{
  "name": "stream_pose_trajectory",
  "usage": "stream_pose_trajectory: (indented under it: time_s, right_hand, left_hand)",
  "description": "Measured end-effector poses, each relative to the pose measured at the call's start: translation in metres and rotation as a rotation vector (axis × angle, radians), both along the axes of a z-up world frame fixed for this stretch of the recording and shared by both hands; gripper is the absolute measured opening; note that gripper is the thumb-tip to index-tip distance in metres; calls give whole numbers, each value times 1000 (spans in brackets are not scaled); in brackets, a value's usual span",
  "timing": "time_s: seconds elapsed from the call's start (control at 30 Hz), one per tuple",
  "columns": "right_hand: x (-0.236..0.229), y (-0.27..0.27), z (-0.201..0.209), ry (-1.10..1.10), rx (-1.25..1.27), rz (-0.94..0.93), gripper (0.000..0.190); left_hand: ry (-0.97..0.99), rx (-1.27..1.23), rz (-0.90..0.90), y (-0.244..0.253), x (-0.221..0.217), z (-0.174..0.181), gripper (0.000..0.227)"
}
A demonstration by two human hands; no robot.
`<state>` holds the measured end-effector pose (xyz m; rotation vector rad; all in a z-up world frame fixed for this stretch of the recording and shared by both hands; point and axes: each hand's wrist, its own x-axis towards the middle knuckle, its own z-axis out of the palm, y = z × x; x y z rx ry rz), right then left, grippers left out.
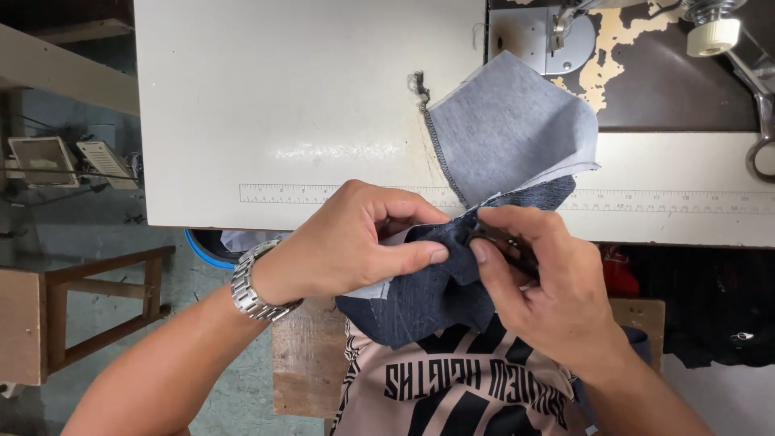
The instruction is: Trimming excess fabric with scissors and aligning the pieces near a sewing machine for preparation.
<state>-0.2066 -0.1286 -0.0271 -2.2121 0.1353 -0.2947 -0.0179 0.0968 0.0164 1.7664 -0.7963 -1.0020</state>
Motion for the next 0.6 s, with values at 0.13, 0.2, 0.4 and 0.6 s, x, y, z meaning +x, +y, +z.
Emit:
stream_pose_trajectory:
  time_s: [0.13,0.2,0.4,0.6]
  right_hand:
    - [-2,3,10,-17,-57,-24,37]
    - [-2,5,19,-106,-101,79,34]
    - [-8,4,34,-112,-241,116,29]
    - [-15,6,24,-160,-233,82,34]
  left_hand:
    - [64,-14,-15,6,-4,7,36]
    - [51,-85,-35,5,-6,11,39]
    - [49,-108,-49,5,-9,16,41]
    - [-15,-107,-72,4,-13,20,40]
